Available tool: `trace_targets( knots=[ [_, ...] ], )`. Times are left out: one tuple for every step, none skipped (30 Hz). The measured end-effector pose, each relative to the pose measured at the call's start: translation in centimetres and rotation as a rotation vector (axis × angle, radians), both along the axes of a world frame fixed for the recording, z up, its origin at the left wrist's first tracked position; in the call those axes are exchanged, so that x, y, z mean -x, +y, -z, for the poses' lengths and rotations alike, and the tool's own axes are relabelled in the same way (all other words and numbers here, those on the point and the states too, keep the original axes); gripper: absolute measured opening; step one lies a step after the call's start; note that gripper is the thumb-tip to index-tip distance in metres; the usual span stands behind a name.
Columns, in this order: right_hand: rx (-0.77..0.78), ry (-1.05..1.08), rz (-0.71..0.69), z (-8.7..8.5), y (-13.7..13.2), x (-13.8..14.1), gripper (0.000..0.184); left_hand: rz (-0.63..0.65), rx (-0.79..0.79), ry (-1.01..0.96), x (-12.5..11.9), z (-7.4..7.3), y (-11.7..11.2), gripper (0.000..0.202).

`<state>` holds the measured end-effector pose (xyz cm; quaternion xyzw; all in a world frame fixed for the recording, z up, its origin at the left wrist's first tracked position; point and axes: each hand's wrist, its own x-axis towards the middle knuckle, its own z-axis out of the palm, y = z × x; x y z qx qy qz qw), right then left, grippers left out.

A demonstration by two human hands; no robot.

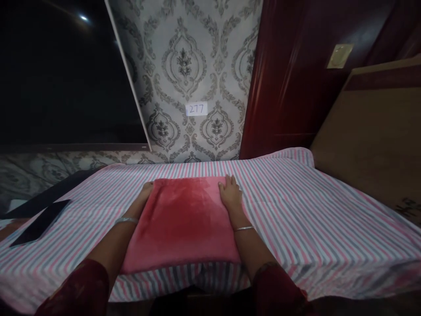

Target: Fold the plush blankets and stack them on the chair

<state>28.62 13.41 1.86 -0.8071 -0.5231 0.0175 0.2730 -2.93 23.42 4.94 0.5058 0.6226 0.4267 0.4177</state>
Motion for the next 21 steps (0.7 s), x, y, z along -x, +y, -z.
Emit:
trace_targets(
  knots=[
    [-0.038,0.010,0.011,-0.1,0.1,-0.1,0.056,-0.011,-0.031,-0.014,0.0,0.2,0.0,0.017],
    [-0.063,0.021,0.024,-0.2,0.2,-0.4,0.055,-0.021,-0.064,-0.032,0.0,0.3,0.0,0.017],
    [-0.073,0.031,0.040,-0.3,0.4,-0.7,0.053,-0.030,-0.097,-0.051,0.0,0.4,0.0,0.018],
    [-0.067,0.040,0.059,-0.5,0.6,-1.0,0.051,-0.038,-0.128,-0.069,0.0,0.4,0.0,0.019],
    [-0.051,0.051,0.082,-0.6,0.8,-1.4,0.050,-0.044,-0.157,-0.085,0.0,0.3,0.0,0.021],
    [-0.033,0.063,0.109,-0.8,1.1,-1.8,0.049,-0.047,-0.184,-0.099,0.0,0.2,0.0,0.023],
    [-0.016,0.073,0.130,-1.0,1.4,-2.2,0.048,-0.048,-0.209,-0.110,0.1,0.0,0.0,0.026],
    [-0.005,0.080,0.142,-1.2,1.7,-2.6,0.045,-0.044,-0.229,-0.120,0.1,-0.2,0.0,0.028],
    [0.002,0.084,0.146,-1.4,2.0,-2.9,0.041,-0.037,-0.244,-0.129,0.1,-0.4,0.0,0.030],
    [0.007,0.086,0.149,-1.6,2.2,-3.2,0.037,-0.028,-0.251,-0.136,0.0,-0.5,0.1,0.031],
    [0.009,0.087,0.153,-1.7,2.4,-3.4,0.032,-0.017,-0.251,-0.142,0.0,-0.6,0.1,0.032],
    [0.006,0.085,0.158,-1.7,2.6,-3.6,0.028,-0.005,-0.246,-0.148,0.0,-0.7,0.1,0.033],
    [-0.002,0.081,0.164,-1.7,2.7,-3.7,0.025,0.005,-0.239,-0.154,0.1,-0.6,0.1,0.034],
    [-0.014,0.078,0.174,-1.7,2.7,-3.8,0.024,0.015,-0.232,-0.161,0.2,-0.4,0.1,0.035],
    [-0.029,0.076,0.186,-1.6,2.6,-3.9,0.024,0.021,-0.228,-0.169,0.3,-0.2,0.1,0.036],
    [-0.044,0.076,0.199,-1.4,2.6,-4.1,0.026,0.021,-0.228,-0.181,0.5,0.2,0.2,0.037],
    [-0.059,0.078,0.214,-1.2,2.5,-4.2,0.028,0.015,-0.229,-0.194,0.6,0.6,0.3,0.039],
    [-0.069,0.081,0.231,-0.9,2.4,-4.3,0.030,0.002,-0.230,-0.208,0.8,1.0,0.4,0.041],
    [-0.075,0.084,0.246,-0.6,2.3,-4.4,0.032,-0.014,-0.229,-0.223,0.9,1.4,0.5,0.043],
    [-0.076,0.087,0.259,-0.3,2.3,-4.5,0.033,-0.030,-0.228,-0.237,0.9,1.8,0.7,0.045],
    [-0.074,0.089,0.269,-0.1,2.3,-4.6,0.033,-0.044,-0.225,-0.248,1.0,2.2,0.8,0.047]
  ],
)
